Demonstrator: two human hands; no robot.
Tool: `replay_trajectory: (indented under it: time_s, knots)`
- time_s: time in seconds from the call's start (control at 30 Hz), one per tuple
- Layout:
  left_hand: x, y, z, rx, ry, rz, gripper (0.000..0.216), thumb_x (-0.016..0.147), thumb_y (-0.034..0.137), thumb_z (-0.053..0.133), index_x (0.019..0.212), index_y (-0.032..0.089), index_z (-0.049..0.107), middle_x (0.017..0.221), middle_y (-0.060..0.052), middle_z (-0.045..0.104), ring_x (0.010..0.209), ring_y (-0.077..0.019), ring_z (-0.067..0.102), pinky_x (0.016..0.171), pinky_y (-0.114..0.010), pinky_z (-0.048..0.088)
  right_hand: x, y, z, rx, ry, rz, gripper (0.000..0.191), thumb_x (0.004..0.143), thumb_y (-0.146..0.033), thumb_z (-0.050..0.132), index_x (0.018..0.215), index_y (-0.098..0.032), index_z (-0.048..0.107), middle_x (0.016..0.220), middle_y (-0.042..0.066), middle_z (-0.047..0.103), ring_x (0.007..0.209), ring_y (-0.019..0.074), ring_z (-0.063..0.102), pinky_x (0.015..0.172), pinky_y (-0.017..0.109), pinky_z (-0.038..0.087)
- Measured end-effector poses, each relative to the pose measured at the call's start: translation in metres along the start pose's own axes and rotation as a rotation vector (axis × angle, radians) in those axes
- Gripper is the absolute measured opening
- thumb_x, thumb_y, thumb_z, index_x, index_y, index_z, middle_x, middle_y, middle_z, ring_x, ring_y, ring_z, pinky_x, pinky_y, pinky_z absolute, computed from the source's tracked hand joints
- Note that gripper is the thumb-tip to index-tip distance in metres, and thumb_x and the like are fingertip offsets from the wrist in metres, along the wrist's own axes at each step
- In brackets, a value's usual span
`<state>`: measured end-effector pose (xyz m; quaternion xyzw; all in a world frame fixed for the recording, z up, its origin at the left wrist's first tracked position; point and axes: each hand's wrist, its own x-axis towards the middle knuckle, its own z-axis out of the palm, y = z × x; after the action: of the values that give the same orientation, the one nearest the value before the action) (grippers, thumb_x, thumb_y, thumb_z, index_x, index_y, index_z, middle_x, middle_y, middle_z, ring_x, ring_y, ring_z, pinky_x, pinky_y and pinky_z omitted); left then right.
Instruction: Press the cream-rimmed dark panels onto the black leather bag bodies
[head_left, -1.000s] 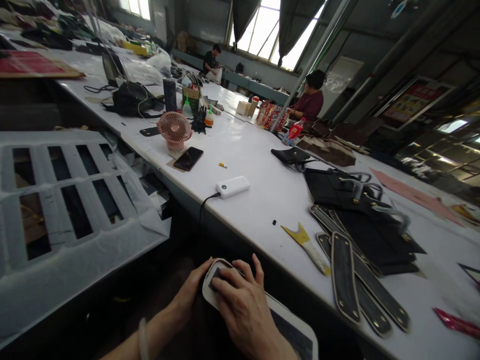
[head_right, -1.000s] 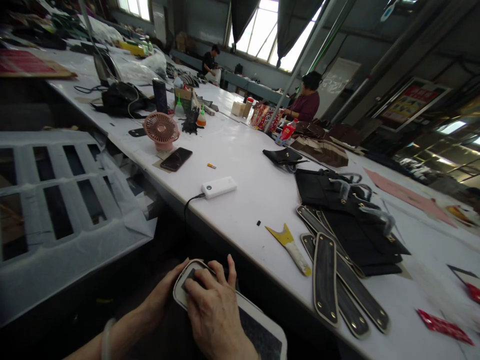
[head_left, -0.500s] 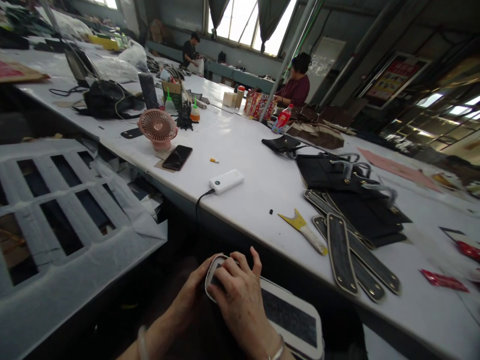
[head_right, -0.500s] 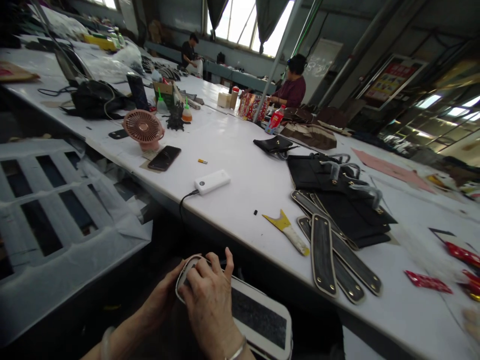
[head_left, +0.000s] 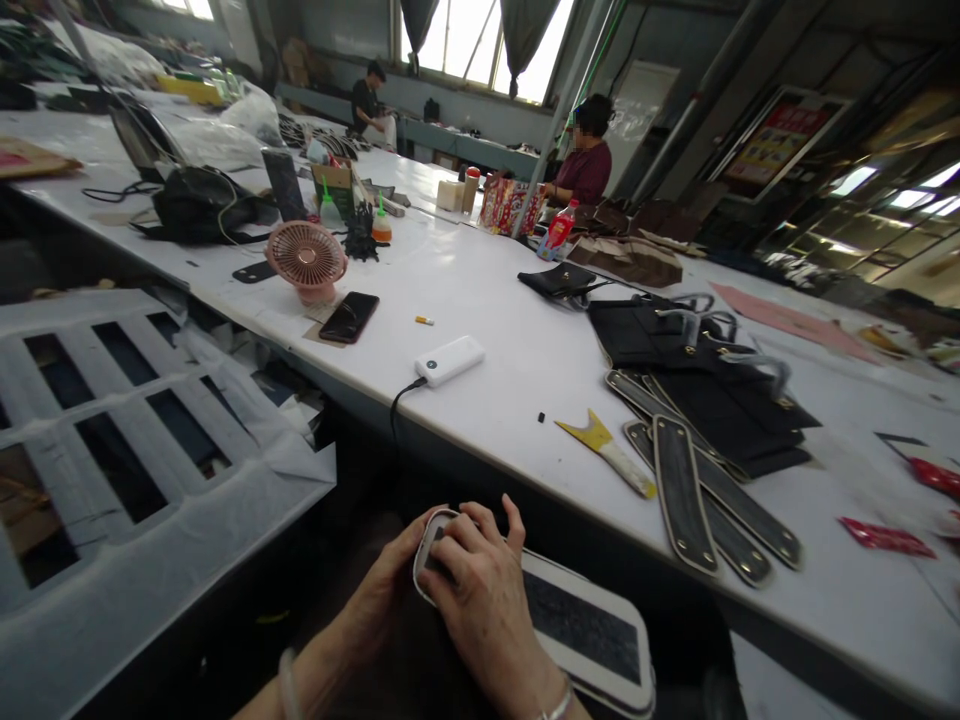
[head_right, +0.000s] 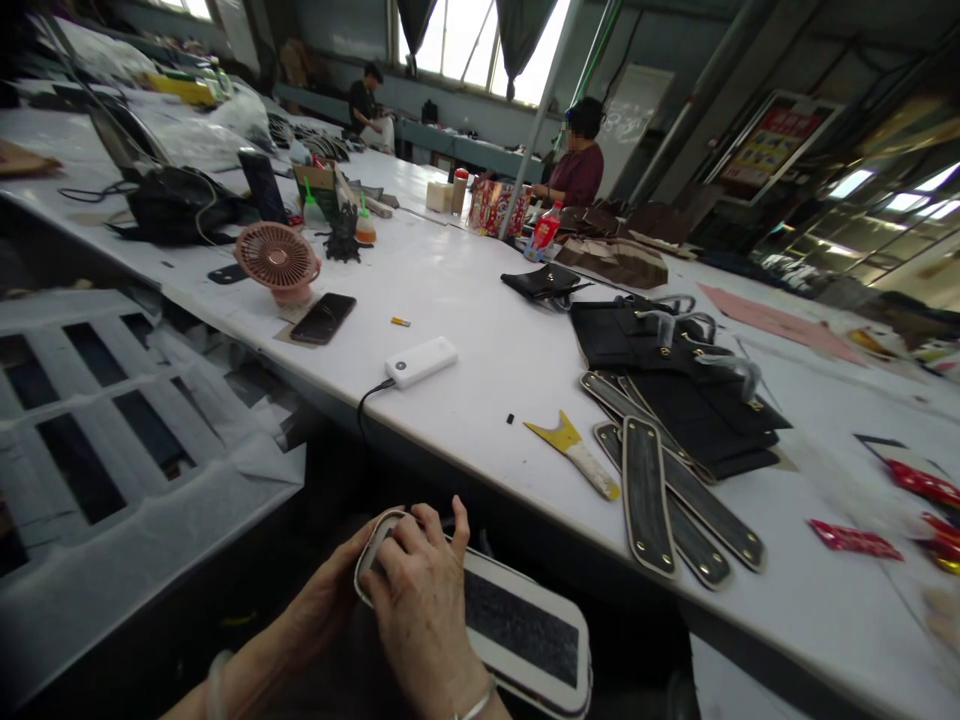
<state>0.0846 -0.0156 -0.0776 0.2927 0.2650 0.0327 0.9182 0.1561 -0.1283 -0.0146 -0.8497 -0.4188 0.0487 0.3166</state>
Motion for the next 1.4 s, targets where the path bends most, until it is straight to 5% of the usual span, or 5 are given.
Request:
replay_trajectory:
  time_s: [0.6, 0.87, 1.13, 1.27, 1.4]
  knots:
    - [-0.004, 0.004, 0.007, 0.306, 0.099, 0.103, 0.044, 0.080, 0.044, 0.068, 0.117, 0.020, 0.069, 0.127, -0.008, 0.065, 0.127, -0.0296, 0.051, 0.114, -0.042, 0.032, -0.002, -0.002, 0.000, -0.006, -0.062, 0.055, 0.020, 0.080, -0.014, 0.071, 0.089, -0.029, 0.062, 0.108, -0.007, 0.067, 0.120, 0.0250, 0.048, 0.109, 0.050, -0.001]
    - [0.002, 0.009, 0.003, 0.634, 0.066, 0.215, 0.042, 0.086, 0.047, 0.061, 0.123, 0.027, 0.065, 0.130, -0.003, 0.063, 0.127, -0.0269, 0.052, 0.113, -0.037, 0.034, -0.006, 0.001, 0.003, 0.189, 0.011, 0.128, 0.024, 0.079, -0.007, 0.063, 0.090, -0.028, 0.064, 0.112, -0.001, 0.061, 0.116, 0.0238, 0.048, 0.107, 0.051, 0.017]
    - [0.006, 0.015, -0.003, 0.862, 0.066, 0.220, 0.049, 0.083, 0.054, 0.060, 0.128, 0.034, 0.059, 0.136, 0.004, 0.058, 0.133, -0.0287, 0.044, 0.115, -0.037, 0.029, -0.015, -0.006, -0.034, 0.549, 0.356, 0.262, 0.024, 0.081, -0.009, 0.058, 0.095, -0.025, 0.069, 0.123, 0.004, 0.054, 0.117, 0.0199, 0.051, 0.103, 0.035, 0.040]
    - [0.012, 0.022, 0.001, 0.922, 0.006, 0.125, 0.054, 0.085, 0.056, 0.054, 0.136, 0.038, 0.048, 0.142, 0.005, 0.052, 0.135, -0.0280, 0.041, 0.117, -0.041, 0.021, -0.051, 0.025, -0.066, 0.417, 0.561, 0.358, 0.020, 0.087, -0.017, 0.054, 0.102, -0.024, 0.066, 0.120, 0.007, 0.058, 0.115, 0.0221, 0.053, 0.101, 0.038, 0.042]
    - [0.011, 0.024, 0.013, 0.913, 0.026, 0.079, 0.055, 0.088, 0.057, 0.047, 0.139, 0.038, 0.042, 0.147, 0.005, 0.046, 0.138, -0.0282, 0.036, 0.117, -0.044, 0.018, -0.105, 0.072, -0.076, 0.321, 0.752, 0.607, 0.019, 0.091, -0.032, 0.053, 0.098, -0.022, 0.068, 0.113, 0.009, 0.062, 0.109, 0.0236, 0.057, 0.096, 0.037, 0.045]
